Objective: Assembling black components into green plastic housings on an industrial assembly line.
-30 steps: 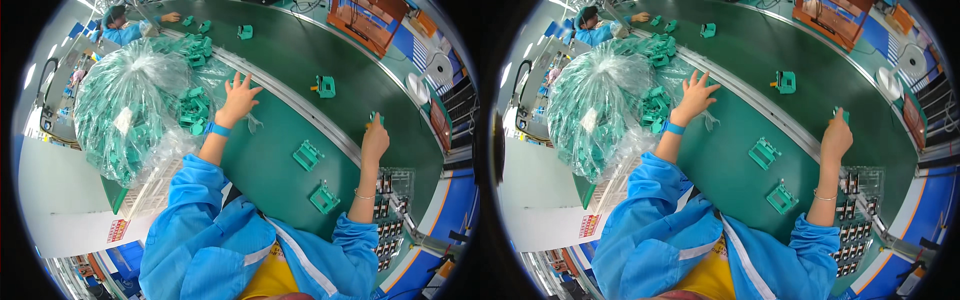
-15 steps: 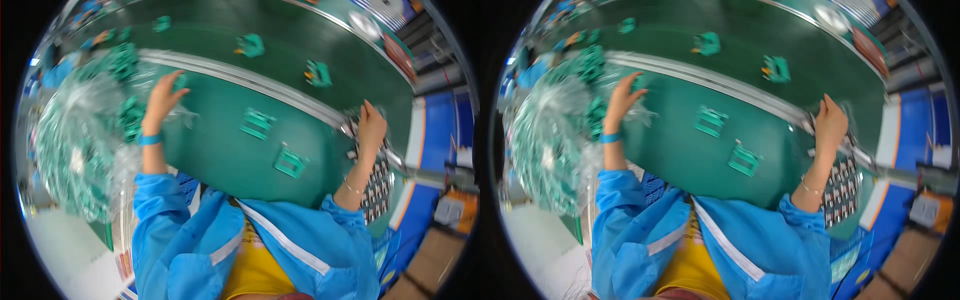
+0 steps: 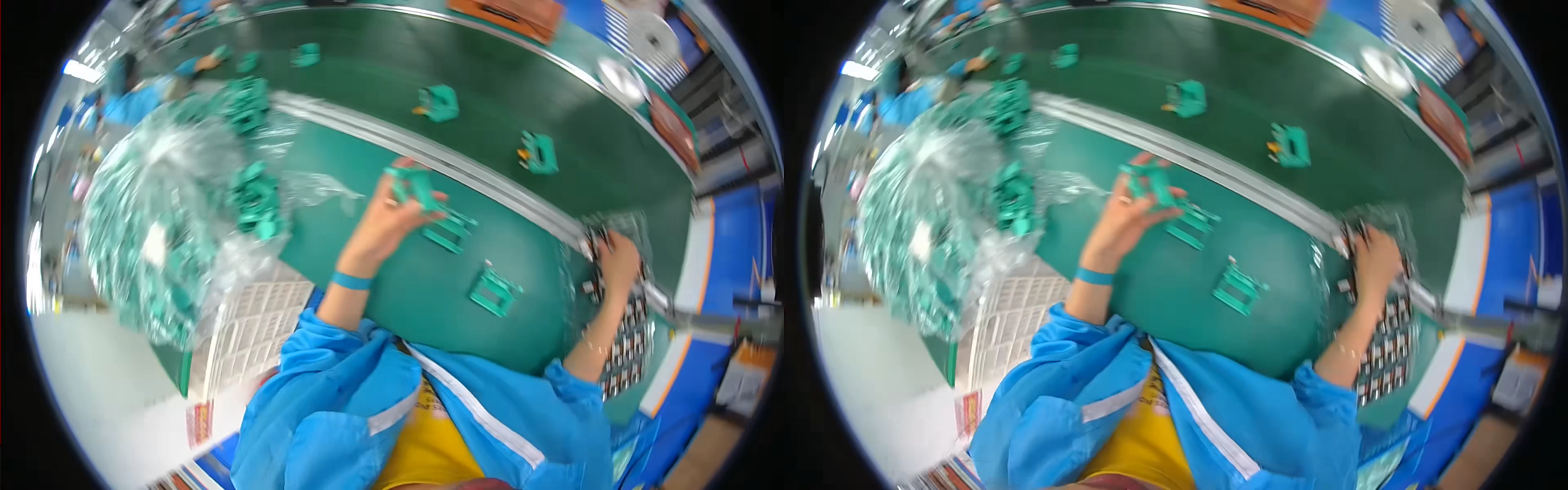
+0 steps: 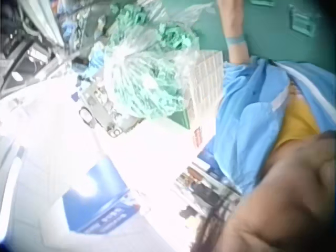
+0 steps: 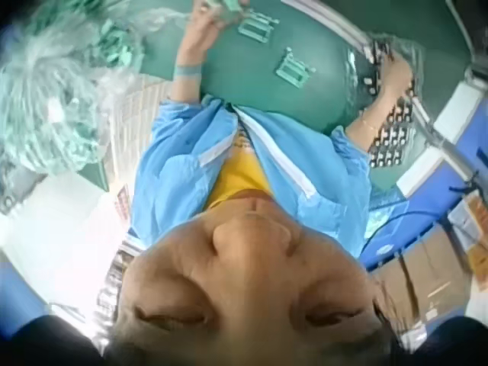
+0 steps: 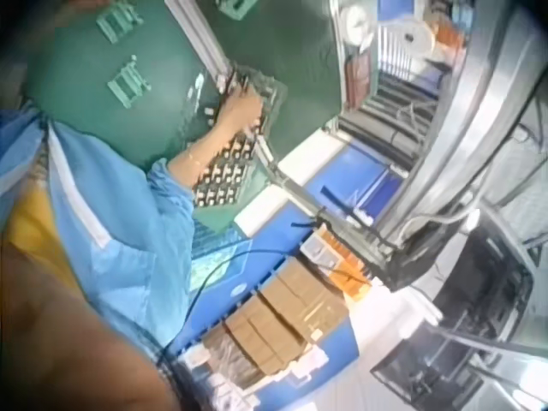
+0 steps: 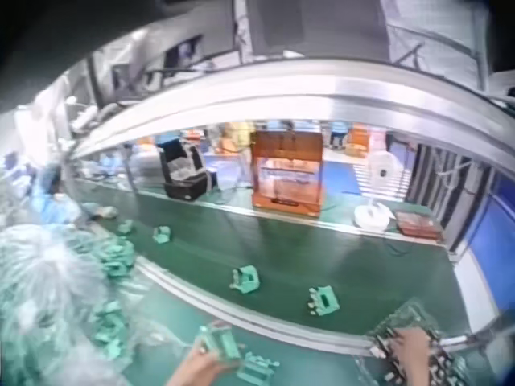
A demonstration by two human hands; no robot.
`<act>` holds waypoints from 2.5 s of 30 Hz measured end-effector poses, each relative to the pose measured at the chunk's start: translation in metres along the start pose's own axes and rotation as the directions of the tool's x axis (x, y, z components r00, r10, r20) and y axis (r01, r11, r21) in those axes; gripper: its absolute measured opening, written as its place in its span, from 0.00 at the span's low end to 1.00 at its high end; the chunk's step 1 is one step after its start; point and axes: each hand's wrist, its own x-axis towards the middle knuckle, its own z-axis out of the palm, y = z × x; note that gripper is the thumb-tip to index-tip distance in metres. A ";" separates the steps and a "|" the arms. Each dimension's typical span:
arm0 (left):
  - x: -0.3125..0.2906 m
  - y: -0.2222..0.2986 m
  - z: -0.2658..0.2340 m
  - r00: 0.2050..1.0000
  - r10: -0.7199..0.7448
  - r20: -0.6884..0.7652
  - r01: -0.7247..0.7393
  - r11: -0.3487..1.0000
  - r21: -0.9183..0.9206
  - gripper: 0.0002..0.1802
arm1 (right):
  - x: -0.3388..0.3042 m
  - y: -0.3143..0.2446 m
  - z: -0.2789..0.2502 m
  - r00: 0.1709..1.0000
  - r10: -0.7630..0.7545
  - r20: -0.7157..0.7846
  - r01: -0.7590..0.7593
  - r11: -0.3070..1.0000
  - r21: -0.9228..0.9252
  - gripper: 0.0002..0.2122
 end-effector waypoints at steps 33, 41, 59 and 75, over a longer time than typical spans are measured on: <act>-0.034 -0.016 0.043 0.999 0.032 -0.017 -0.022 0.906 0.423 0.48 | -0.042 -0.201 -0.005 0.989 0.031 0.143 -0.145 0.092 0.985 0.17; 0.002 -0.024 0.053 0.987 0.158 0.039 -0.140 0.706 0.694 0.43 | -0.020 -0.215 0.007 0.947 0.038 0.318 -0.312 -0.120 0.942 0.14; 0.014 -0.039 0.056 0.975 0.195 0.104 -0.209 0.665 0.717 0.44 | -0.023 -0.212 0.001 0.940 -0.076 0.332 -0.339 -0.099 0.936 0.12; 0.016 -0.032 0.063 0.935 0.285 0.210 -0.326 0.458 0.827 0.41 | -0.026 -0.210 -0.015 0.995 -0.037 -0.097 0.101 0.552 0.827 0.07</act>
